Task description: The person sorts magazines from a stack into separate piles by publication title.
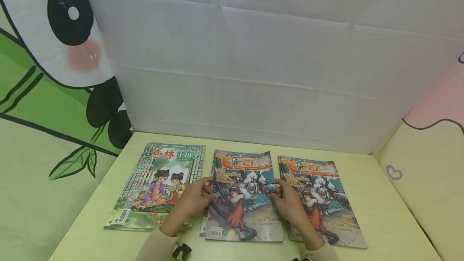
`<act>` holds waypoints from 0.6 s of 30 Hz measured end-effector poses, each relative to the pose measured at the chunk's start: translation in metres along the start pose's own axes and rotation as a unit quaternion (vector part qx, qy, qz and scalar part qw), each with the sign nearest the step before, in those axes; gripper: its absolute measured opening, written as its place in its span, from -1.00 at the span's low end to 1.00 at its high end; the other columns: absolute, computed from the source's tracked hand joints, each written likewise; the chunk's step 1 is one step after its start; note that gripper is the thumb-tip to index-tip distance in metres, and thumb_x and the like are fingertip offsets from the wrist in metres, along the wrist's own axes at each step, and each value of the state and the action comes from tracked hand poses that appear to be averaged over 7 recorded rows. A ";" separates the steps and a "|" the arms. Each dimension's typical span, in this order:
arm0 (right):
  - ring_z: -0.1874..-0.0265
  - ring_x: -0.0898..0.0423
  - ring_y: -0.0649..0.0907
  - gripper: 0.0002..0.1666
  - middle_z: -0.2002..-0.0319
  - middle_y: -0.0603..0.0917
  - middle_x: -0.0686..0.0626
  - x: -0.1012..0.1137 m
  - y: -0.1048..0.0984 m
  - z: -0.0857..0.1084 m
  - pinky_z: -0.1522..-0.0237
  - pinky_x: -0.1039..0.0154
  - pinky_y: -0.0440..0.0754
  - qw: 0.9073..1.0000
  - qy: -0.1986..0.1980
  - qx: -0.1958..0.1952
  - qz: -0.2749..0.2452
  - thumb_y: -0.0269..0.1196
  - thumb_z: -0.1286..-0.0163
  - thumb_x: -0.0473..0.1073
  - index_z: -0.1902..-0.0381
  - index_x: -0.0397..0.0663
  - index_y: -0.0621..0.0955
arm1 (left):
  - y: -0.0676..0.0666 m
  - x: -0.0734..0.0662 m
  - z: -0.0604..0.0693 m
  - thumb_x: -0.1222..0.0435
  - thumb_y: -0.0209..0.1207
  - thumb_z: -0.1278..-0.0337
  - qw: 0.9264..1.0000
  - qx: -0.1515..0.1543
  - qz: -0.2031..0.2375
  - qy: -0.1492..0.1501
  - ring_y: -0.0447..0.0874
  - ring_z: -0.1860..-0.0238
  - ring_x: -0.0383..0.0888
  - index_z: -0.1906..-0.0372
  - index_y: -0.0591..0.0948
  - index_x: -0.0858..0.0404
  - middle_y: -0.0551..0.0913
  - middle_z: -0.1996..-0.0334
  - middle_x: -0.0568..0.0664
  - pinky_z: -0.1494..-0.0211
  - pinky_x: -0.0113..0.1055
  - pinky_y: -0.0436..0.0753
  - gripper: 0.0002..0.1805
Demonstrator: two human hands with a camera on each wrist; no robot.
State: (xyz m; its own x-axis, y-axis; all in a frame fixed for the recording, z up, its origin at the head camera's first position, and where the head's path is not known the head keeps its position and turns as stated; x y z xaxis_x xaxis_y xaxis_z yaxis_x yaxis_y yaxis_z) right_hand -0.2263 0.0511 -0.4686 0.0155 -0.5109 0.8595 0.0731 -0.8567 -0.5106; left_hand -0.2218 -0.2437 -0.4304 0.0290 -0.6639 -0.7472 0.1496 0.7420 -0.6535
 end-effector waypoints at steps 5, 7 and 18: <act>0.35 0.08 0.54 -0.38 0.22 0.63 -0.09 -0.002 0.000 0.000 0.33 0.20 0.51 1.000 0.007 -0.001 -0.011 0.30 -0.50 -0.48 -0.49 -0.48 0.50 | 0.001 0.001 0.000 0.68 0.32 -0.04 1.000 -0.002 0.005 0.006 0.63 0.37 -0.18 -0.46 0.57 0.51 0.74 0.24 0.05 0.36 -0.38 0.64 -0.25; 0.35 0.08 0.56 -0.37 0.23 0.64 -0.09 -0.002 -0.001 0.000 0.34 0.22 0.52 1.000 0.009 0.000 -0.016 0.30 -0.50 -0.50 -0.49 -0.46 0.51 | 0.001 0.000 0.000 0.70 0.27 -0.03 1.000 -0.002 0.005 0.008 0.56 0.40 -0.19 -0.46 0.56 0.51 0.73 0.25 0.04 0.40 -0.43 0.53 -0.25; 0.32 0.09 0.67 -0.33 0.21 0.73 -0.14 0.001 -0.008 -0.001 0.36 0.24 0.60 1.000 -0.010 -0.010 -0.019 0.39 -0.44 -0.49 -0.49 -0.39 0.55 | 0.004 -0.004 0.001 0.69 0.16 -0.11 1.000 -0.003 0.016 0.014 0.45 0.40 -0.16 -0.49 0.53 0.44 0.64 0.26 -0.01 0.42 -0.43 0.38 -0.26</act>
State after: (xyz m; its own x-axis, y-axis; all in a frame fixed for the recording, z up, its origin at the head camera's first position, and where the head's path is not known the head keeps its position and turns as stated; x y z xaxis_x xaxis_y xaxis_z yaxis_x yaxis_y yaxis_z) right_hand -0.2280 0.0578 -0.4638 0.0331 -0.4771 0.8782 0.0546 -0.8765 -0.4783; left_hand -0.2202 -0.2378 -0.4302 0.0054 -0.6377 -0.7703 0.1425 0.7629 -0.6306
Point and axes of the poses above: each hand's wrist, its own z-axis away from the middle knuckle, its own y-axis out of the palm, x = y × z, the point moved 7 cm from there along -z, towards the middle knuckle
